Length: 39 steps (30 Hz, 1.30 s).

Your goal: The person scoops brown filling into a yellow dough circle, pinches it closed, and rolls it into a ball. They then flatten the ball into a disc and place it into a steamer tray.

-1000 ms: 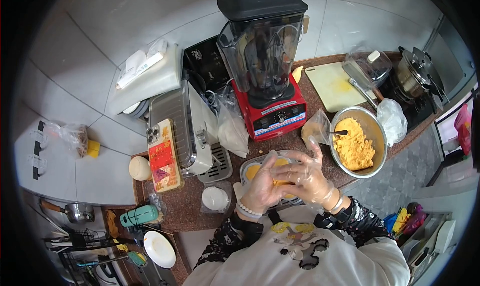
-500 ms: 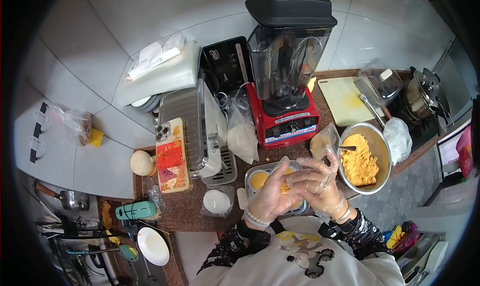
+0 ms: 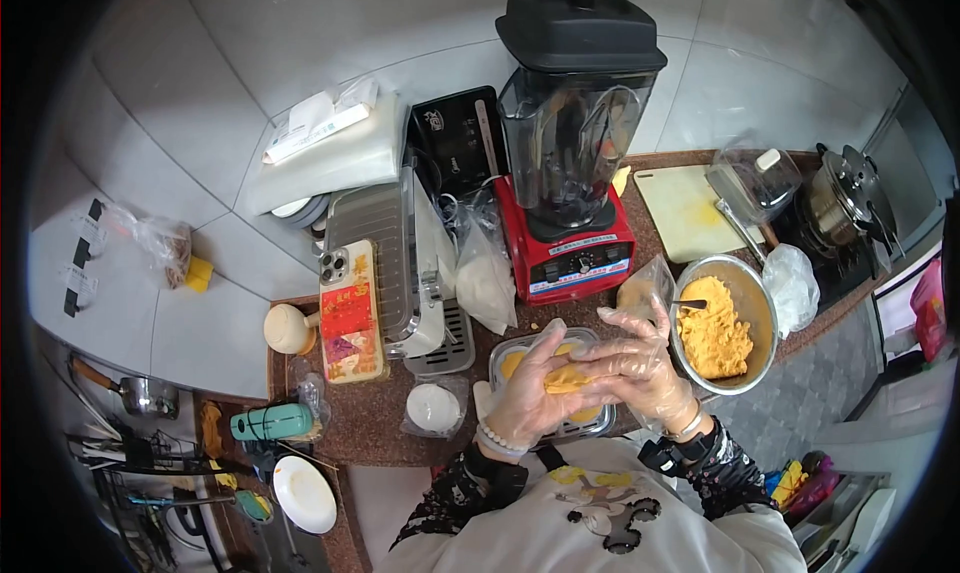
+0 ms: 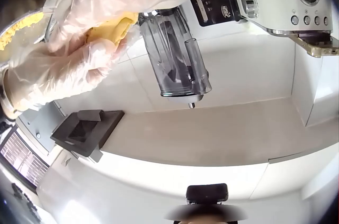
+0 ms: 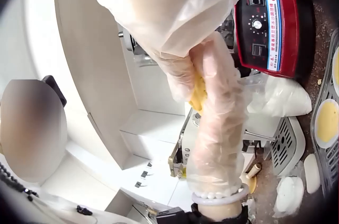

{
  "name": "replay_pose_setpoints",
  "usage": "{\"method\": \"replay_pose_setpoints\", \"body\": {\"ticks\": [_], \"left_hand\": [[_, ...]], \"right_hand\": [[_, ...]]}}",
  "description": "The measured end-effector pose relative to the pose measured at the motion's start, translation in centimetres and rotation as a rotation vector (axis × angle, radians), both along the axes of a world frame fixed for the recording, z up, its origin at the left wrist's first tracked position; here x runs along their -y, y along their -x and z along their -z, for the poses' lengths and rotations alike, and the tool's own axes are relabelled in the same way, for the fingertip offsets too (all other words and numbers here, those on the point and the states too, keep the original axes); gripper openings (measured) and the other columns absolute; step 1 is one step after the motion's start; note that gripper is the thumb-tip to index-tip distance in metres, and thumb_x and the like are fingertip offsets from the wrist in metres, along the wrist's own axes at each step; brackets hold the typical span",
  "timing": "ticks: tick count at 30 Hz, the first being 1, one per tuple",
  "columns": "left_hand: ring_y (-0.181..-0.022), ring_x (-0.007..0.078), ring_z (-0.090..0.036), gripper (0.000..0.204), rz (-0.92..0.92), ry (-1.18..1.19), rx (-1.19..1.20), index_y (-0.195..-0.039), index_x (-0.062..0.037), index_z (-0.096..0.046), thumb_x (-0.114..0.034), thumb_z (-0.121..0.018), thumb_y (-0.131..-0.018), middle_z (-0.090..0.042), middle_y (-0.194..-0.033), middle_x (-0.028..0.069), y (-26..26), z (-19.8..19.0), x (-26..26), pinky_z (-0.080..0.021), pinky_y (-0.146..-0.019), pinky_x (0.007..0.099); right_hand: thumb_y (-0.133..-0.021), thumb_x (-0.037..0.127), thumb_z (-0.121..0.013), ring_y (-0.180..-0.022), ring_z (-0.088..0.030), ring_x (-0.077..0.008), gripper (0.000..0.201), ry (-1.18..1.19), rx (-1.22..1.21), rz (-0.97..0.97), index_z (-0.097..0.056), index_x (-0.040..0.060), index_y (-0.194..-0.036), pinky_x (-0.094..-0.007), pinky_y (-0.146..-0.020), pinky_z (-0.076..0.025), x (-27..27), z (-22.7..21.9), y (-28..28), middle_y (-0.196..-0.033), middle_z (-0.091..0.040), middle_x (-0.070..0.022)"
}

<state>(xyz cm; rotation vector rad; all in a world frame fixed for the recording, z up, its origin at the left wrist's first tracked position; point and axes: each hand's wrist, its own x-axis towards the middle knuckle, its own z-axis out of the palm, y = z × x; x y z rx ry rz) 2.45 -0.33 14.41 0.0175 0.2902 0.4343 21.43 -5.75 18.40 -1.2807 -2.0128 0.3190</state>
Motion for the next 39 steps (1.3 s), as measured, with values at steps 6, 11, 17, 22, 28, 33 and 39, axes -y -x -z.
{"method": "replay_pose_setpoints", "body": {"ticks": [6, 11, 17, 22, 28, 33, 39], "left_hand": [[-0.127, 0.0374, -0.053, 0.074, -0.017, -0.012, 0.070, -0.139, 0.0071, -0.045, -0.058, -0.039, -0.104, -0.054, -0.136, 0.0246, -0.3, -0.6, 0.5, -0.041, -0.109, 0.0514], [-0.120, 0.0339, -0.057, 0.075, -0.037, 0.026, 0.119, -0.129, 0.0108, -0.053, -0.059, -0.042, -0.103, -0.059, -0.128, 0.0229, -0.1, -1.2, 0.8, -0.045, -0.104, 0.0462], [-0.119, 0.0350, -0.058, 0.073, -0.036, 0.083, 0.212, -0.130, 0.0085, -0.054, -0.059, -0.042, -0.103, -0.060, -0.129, 0.0234, 0.3, -0.4, 0.8, -0.045, -0.106, 0.0458], [-0.116, 0.0350, -0.059, 0.079, -0.062, 0.026, 0.218, -0.130, 0.0086, -0.056, -0.063, -0.036, -0.102, -0.060, -0.131, 0.0239, 0.1, 0.5, 0.8, -0.046, -0.098, 0.0463], [-0.121, 0.0409, -0.057, 0.079, -0.064, 0.050, 0.290, -0.132, 0.0092, -0.056, -0.062, -0.037, -0.102, -0.058, -0.134, 0.0272, 0.4, 0.4, 0.6, -0.044, -0.105, 0.0492], [-0.127, 0.0403, -0.055, 0.074, -0.133, 0.102, 0.326, -0.136, 0.0098, -0.052, -0.055, -0.042, -0.103, -0.057, -0.136, 0.0267, -0.4, 1.2, 0.1, -0.042, -0.111, 0.0519], [-0.125, 0.0305, -0.058, 0.060, -0.236, -0.034, 0.079, -0.142, 0.0074, -0.045, -0.042, -0.044, -0.107, -0.055, -0.139, 0.0217, -1.0, -0.5, 0.3, -0.046, -0.109, 0.0445]], "right_hand": [[-0.073, 0.030, -0.083, -0.136, -0.049, -0.0226, 0.031, 0.004, -0.106, 0.023, -0.080, 0.0288, -0.104, -0.0557, -0.121, -0.003, 0.2, 0.1, 0.0, -0.113, -0.075, 0.0095], [-0.071, 0.032, -0.084, -0.135, -0.051, -0.0220, 0.032, -0.006, -0.166, 0.007, -0.080, 0.0285, -0.103, -0.0538, -0.121, -0.004, 0.4, 1.5, -0.3, -0.111, -0.075, 0.0089], [-0.073, 0.034, -0.083, -0.135, -0.051, -0.0225, 0.026, -0.033, -0.099, 0.076, -0.080, 0.0272, -0.099, -0.0518, -0.120, -0.009, 0.6, 0.7, -0.1, -0.109, -0.076, 0.0093], [-0.074, 0.036, -0.081, -0.136, -0.050, -0.0221, 0.035, -0.019, -0.089, 0.078, -0.079, 0.0288, -0.108, -0.0512, -0.121, -0.008, 0.7, 1.8, -0.4, -0.120, -0.073, 0.0073], [-0.073, 0.041, -0.081, -0.142, -0.044, -0.0243, 0.051, -0.010, 0.012, 0.099, -0.075, 0.0227, -0.120, -0.0512, -0.121, -0.008, 0.6, 1.8, -0.3, -0.136, -0.065, 0.0036], [-0.086, 0.041, -0.070, -0.145, -0.040, -0.0256, 0.058, -0.059, 0.118, 0.105, -0.062, 0.0160, -0.138, -0.0550, -0.122, -0.006, 1.2, -0.7, 0.6, -0.146, -0.057, -0.0025], [-0.085, 0.030, -0.071, -0.139, -0.048, -0.0218, 0.049, -0.098, 0.346, 0.076, -0.067, 0.0143, -0.131, -0.0562, -0.121, -0.018, 1.6, -0.1, 2.3, -0.142, -0.060, -0.0022]]}}
